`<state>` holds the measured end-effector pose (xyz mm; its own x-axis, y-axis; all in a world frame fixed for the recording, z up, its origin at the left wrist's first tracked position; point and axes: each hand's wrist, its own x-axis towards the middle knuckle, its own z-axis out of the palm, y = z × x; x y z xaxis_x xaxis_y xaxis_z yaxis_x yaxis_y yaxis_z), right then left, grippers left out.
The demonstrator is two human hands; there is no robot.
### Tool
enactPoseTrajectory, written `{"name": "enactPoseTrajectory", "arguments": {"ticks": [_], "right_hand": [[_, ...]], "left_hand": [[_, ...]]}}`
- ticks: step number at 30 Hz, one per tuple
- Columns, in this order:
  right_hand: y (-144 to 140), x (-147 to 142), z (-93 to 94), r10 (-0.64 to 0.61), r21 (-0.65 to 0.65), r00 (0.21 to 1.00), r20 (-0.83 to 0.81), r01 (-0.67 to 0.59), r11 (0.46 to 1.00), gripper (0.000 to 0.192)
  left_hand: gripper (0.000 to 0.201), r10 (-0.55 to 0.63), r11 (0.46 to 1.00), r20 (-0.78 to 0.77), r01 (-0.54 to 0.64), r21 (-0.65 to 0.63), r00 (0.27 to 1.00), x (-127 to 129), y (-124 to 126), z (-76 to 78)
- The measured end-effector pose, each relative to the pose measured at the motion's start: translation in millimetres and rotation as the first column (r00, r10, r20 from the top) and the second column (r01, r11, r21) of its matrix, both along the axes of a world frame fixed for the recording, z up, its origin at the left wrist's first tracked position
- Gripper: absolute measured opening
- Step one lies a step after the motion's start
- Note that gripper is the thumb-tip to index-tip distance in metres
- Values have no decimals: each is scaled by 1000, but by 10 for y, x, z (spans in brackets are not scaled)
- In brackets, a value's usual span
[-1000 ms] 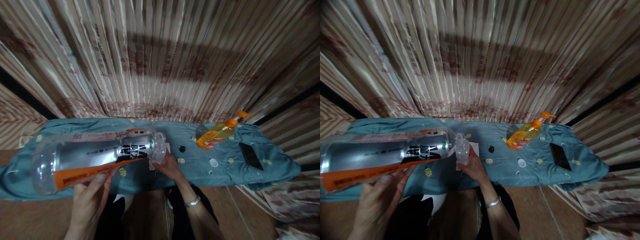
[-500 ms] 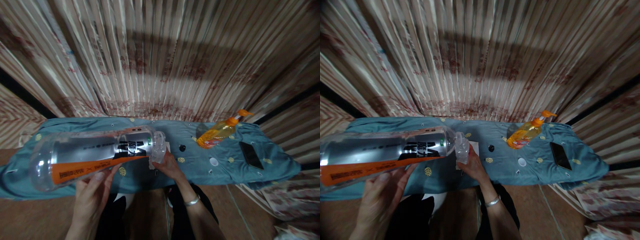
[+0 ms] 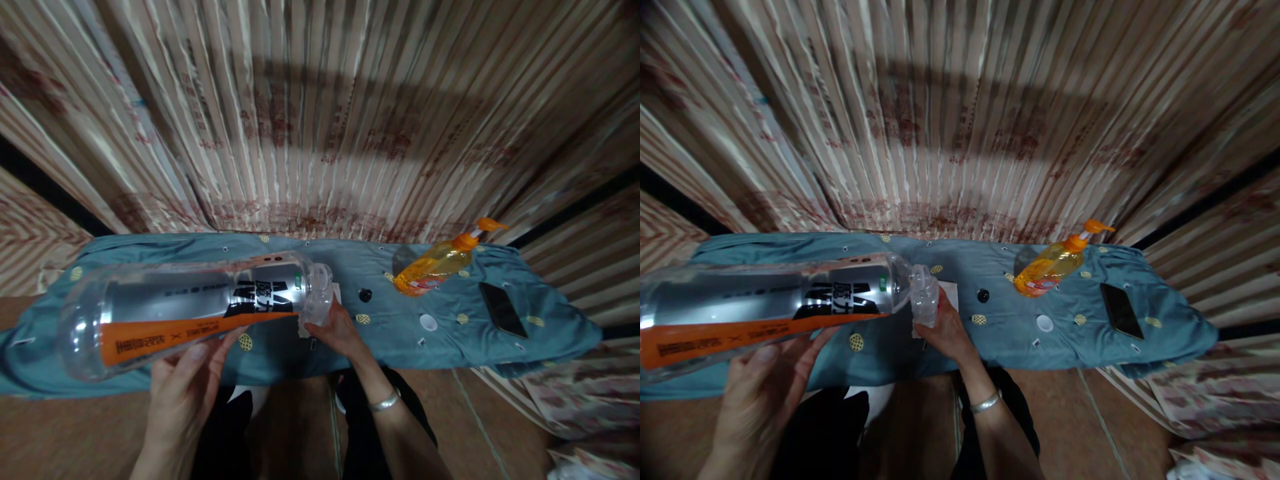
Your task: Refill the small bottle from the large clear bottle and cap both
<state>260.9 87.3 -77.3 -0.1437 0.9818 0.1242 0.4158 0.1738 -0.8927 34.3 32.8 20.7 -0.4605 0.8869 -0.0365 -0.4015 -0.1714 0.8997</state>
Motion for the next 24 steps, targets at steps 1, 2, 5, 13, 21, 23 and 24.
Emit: {"name": "enactPoseTrajectory", "arguments": {"ticks": [1,2,5,13,21,23,24], "right_hand": [[-1,1,2,4,1,1000,2,-4,1000,90],[-3,2,5,8,4,1000,5,-8,1000,90],[-6,1,15,13,21,1000,12,-13,1000,91],[-14,-14,35,4,26,1000,25,-5,1000,85],[-13,-13,41,-1,21,1000,29,0,1000,86],[-11,-14,48,2,7,999,32,-3,1000,86],[-9,-14,50,3,4,999,32,-3,1000,86]], "left_hand": [[44,2,1000,-3,-2,1,1000,-8,-2,-18],[43,3,1000,-6,-3,6,1000,-12,-4,-32],[39,-16,999,-14,16,29,1000,-14,-6,-42],[42,8,999,40,-10,50,999,-5,-4,-102],[32,-56,994,73,48,102,996,41,-16,-43],[34,-49,995,62,43,89,997,59,-30,32],[36,-37,996,62,31,81,997,67,-37,62]]}}
